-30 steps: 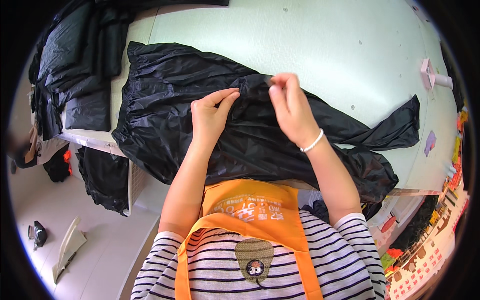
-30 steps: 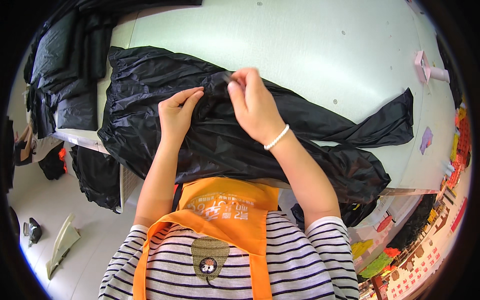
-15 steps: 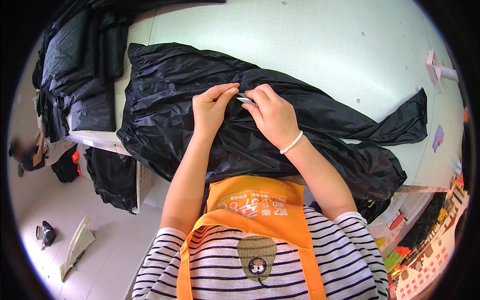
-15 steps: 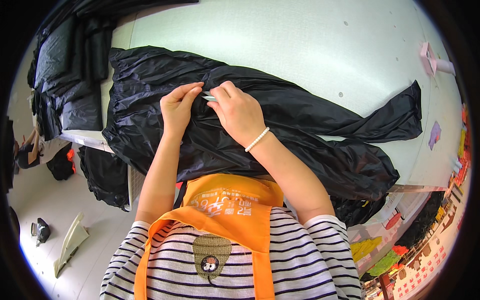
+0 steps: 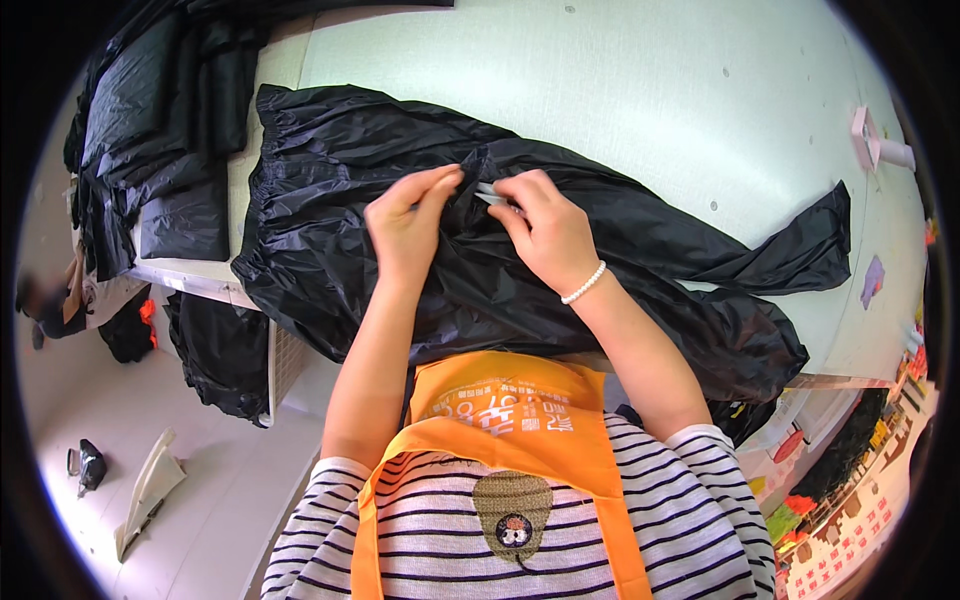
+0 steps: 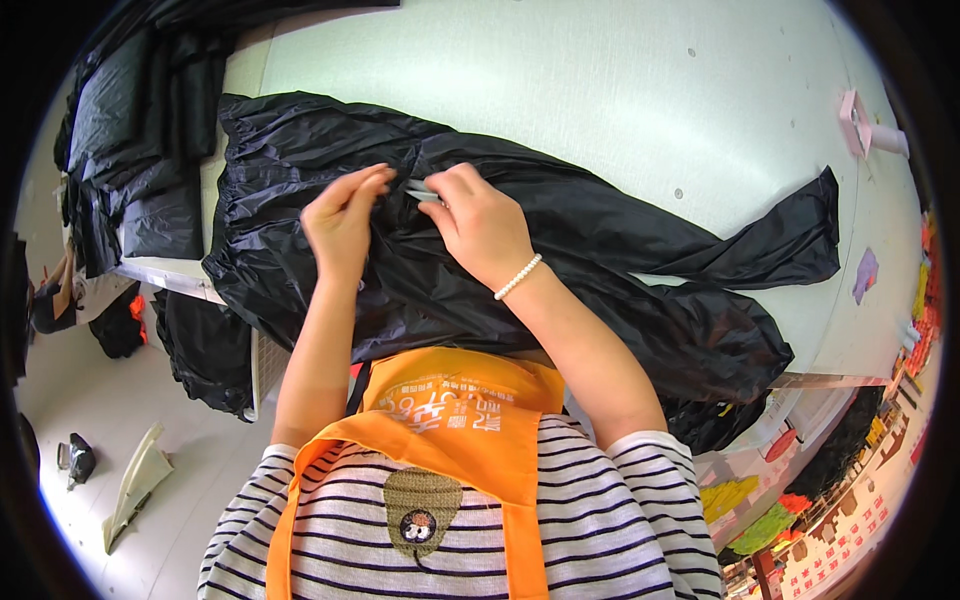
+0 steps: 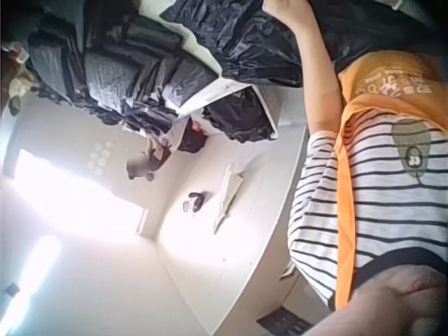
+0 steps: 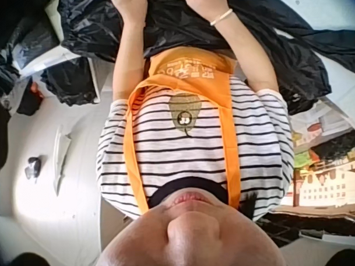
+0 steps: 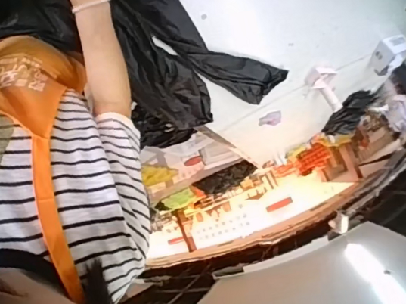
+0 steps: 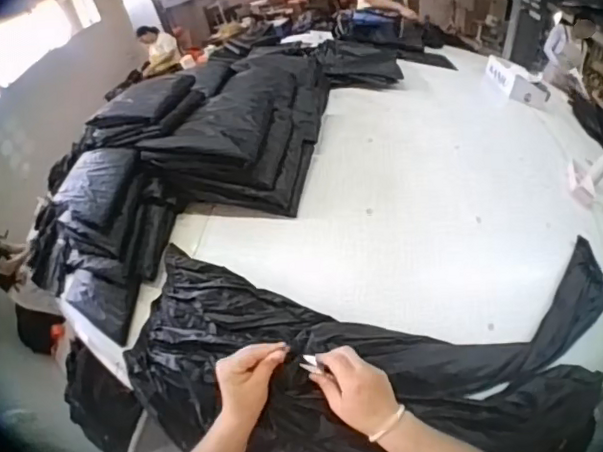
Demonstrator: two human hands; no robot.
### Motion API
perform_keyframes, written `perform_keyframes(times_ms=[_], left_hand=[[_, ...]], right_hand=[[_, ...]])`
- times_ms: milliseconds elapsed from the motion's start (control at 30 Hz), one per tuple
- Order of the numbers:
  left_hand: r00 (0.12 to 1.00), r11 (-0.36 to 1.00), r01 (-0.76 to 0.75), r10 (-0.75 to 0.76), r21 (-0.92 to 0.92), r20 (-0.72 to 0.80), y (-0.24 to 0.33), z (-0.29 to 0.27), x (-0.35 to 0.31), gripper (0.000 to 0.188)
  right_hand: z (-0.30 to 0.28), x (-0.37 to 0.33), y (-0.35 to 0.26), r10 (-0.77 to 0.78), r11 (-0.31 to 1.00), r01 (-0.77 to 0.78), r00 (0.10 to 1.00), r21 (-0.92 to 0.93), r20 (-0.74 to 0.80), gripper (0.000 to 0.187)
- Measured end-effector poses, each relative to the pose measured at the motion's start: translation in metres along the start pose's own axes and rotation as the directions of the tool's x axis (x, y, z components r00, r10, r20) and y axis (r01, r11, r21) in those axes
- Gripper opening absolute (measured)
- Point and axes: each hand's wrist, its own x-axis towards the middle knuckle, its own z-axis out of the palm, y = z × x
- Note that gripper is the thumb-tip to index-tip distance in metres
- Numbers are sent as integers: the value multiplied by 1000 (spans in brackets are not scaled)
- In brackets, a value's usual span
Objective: The person folds black pants on a white table, smooths them, and stacks them. They repeatedly pick up pants, fold them in half, and place them in a growing pile.
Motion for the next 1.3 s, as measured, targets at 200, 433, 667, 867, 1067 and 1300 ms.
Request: perform_keyframes(times_ms=[200,433,667,867,1067,1300], left_hand=[[989,971,-62,91,229,-118,62,-98,-45,6],[721,639,687,-543,347,-430,-20,-209,-247,18],[506,313,575,-862,756,-28,-82,-192,-332,50],[680,757,637,-642,-148,-354,-102,-169,-236,31],[588,541,373,-766,-754,-259,-53,-163,-166,20],[568,552,339,-766,-762,-301,-29,-160,-163,17]], right_hand=[[-20,2,18,225,958,-195,966,211,-125,19],[-29,15,2,334,913,-313,942,261,-39,21],[39,22,-79,70,910,-176,957,375,281,29],[103,-7,-113,-14,900,-221,847,375,532,14],[152,-26,-123,-82,916,-209,736,341,672,16],[152,-30,-123,-309,932,118,756,343,578,13]])
